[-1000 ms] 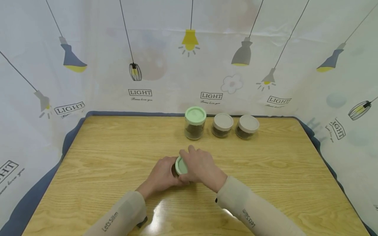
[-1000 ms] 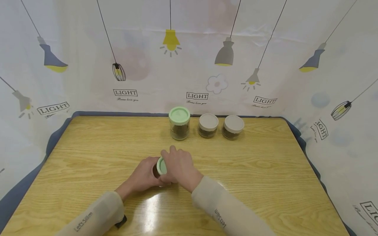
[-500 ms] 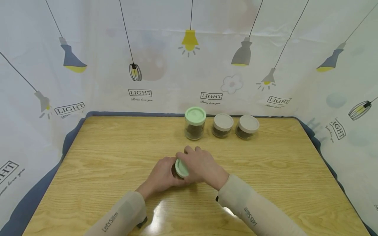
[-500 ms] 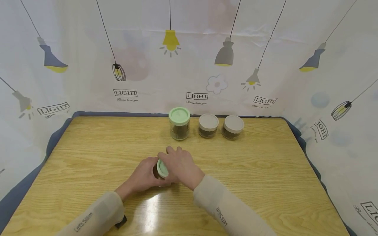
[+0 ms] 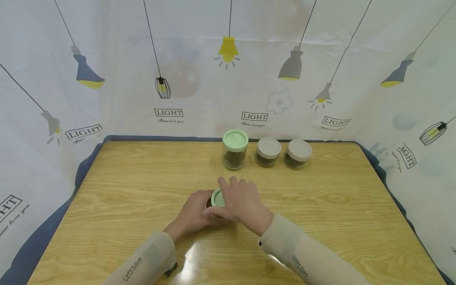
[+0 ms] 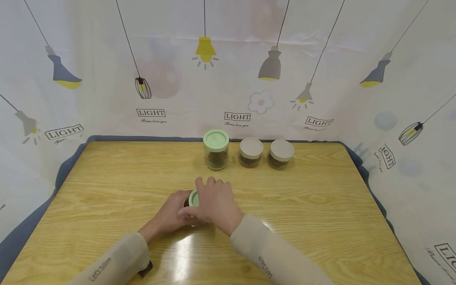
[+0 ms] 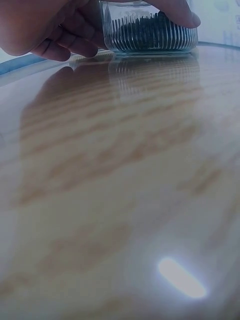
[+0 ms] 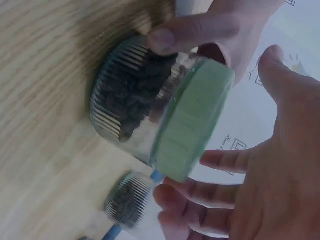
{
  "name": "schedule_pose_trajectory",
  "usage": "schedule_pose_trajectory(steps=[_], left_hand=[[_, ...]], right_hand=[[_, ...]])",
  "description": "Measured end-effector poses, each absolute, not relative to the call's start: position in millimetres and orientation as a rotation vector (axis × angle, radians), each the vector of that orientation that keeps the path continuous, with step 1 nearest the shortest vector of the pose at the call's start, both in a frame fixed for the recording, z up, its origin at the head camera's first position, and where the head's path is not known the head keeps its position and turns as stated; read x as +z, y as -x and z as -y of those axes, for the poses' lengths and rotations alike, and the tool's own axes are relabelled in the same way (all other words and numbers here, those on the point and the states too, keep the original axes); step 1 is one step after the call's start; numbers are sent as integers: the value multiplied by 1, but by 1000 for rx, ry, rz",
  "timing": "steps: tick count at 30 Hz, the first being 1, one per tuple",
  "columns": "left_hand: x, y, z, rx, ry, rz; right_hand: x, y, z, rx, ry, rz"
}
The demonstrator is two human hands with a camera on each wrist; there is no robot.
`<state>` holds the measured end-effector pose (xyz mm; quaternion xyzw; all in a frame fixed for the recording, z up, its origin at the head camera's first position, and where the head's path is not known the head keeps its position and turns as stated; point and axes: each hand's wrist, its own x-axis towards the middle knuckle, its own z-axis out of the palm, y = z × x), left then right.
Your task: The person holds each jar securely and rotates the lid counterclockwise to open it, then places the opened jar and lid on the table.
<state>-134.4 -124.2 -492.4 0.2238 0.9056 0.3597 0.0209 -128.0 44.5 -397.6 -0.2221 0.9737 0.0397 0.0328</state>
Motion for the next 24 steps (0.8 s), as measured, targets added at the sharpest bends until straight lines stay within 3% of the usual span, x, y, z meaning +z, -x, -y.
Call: schedule_pose_trajectory(steps=[24], left_hand=[[-487, 131, 123, 1064, -608, -2794]], right_hand=[[-398, 133, -50, 111, 946, -2892]])
